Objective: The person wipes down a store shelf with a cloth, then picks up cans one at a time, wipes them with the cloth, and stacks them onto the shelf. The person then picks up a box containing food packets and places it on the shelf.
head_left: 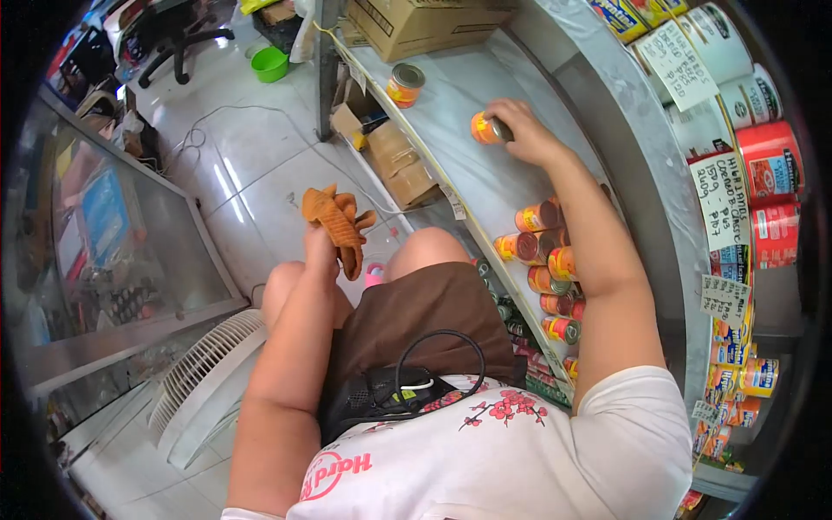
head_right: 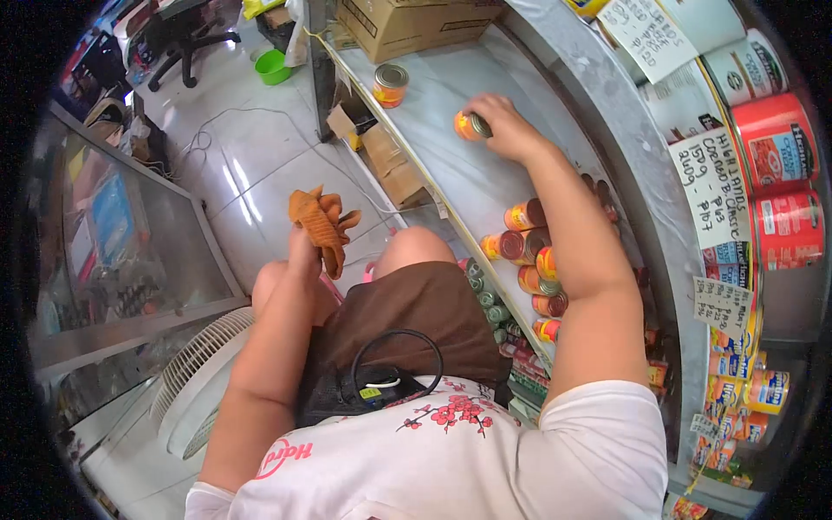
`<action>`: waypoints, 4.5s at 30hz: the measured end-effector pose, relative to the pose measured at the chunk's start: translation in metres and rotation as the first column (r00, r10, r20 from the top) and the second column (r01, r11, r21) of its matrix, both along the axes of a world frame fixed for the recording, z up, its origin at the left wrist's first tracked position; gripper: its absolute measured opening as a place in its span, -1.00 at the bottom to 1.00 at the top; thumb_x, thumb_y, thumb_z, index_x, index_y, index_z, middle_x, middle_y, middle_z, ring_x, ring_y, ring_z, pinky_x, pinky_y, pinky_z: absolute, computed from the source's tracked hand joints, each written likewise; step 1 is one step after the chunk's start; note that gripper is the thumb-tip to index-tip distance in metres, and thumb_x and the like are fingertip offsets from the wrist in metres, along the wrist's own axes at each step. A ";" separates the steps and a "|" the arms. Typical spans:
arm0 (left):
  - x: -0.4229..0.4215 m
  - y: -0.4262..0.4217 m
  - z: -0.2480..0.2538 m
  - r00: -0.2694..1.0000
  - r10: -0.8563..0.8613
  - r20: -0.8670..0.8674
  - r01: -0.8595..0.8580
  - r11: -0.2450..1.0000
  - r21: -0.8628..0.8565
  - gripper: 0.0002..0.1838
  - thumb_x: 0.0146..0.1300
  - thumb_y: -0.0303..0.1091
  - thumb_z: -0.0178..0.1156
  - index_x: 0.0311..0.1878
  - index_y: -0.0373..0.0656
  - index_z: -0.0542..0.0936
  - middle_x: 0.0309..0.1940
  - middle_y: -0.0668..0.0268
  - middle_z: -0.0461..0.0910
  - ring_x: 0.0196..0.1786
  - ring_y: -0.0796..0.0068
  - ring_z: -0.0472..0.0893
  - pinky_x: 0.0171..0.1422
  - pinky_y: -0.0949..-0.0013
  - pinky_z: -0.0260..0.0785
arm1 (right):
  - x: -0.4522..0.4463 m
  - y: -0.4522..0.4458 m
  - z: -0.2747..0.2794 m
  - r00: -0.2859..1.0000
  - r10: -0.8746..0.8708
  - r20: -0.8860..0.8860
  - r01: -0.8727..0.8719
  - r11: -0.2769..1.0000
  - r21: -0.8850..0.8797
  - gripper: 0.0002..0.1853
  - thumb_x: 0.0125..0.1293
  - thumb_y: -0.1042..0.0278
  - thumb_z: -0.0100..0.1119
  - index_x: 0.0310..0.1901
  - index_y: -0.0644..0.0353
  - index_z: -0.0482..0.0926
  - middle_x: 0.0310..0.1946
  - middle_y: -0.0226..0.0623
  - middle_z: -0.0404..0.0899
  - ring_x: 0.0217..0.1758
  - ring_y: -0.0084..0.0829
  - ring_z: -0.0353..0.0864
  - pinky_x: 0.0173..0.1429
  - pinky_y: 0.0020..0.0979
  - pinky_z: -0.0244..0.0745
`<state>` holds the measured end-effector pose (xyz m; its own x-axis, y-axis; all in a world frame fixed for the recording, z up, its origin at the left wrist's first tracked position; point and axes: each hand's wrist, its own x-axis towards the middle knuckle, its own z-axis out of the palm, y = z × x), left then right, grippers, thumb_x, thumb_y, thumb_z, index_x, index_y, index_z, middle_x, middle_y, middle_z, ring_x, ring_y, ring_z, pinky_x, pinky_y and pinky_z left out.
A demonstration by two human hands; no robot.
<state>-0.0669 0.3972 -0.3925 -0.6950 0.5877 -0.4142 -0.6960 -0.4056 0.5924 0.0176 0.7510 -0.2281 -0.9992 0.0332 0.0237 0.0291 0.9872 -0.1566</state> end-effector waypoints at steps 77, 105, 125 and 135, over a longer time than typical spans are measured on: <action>0.030 0.047 0.074 0.957 -0.196 -0.215 0.257 0.915 0.310 -0.46 0.44 0.05 -0.20 0.29 -0.13 0.31 0.19 0.27 0.41 0.22 0.37 0.41 0.30 0.28 0.28 | 0.069 -0.197 0.013 0.937 -0.294 -0.189 0.126 0.789 -0.602 -0.17 -0.09 0.40 0.41 0.26 0.23 0.21 0.09 -0.16 0.40 0.23 -0.26 0.36 0.29 -0.27 0.24; -0.006 0.005 0.050 0.952 0.069 -0.299 -0.071 0.997 0.003 -0.63 0.45 -0.23 -0.14 0.20 -0.20 0.31 -0.12 0.17 0.52 -0.19 0.17 0.64 -0.33 0.13 0.57 | -0.032 -0.159 -0.031 0.857 -0.316 -0.408 -0.054 0.732 -0.679 -0.08 -0.09 0.36 0.44 0.33 0.25 0.14 0.15 -0.06 0.34 0.26 -0.23 0.34 0.33 -0.33 0.22; -0.015 0.025 -0.020 0.945 -0.070 -0.318 -0.057 0.926 -0.374 -0.74 0.35 -0.28 0.11 -0.03 -0.24 0.45 -0.28 0.22 0.59 -0.35 0.44 0.60 -0.34 0.40 0.49 | -0.181 0.060 -0.105 0.395 -0.881 -0.263 0.702 0.473 -0.532 -0.48 -0.14 0.15 0.36 -0.13 0.32 0.57 -0.09 0.05 0.57 0.03 -0.03 0.54 0.13 -0.23 0.44; -0.017 0.016 -0.012 0.969 -0.127 -0.213 0.081 0.974 -0.213 -0.68 0.41 -0.22 -0.02 0.10 -0.19 0.39 -0.24 0.13 0.59 -0.30 0.30 0.64 -0.49 0.29 0.51 | -0.142 0.065 -0.052 0.686 -0.686 -0.243 0.426 0.649 -0.630 -0.40 0.10 0.09 0.26 0.13 0.27 0.42 0.06 -0.03 0.48 0.10 -0.21 0.48 0.14 -0.28 0.40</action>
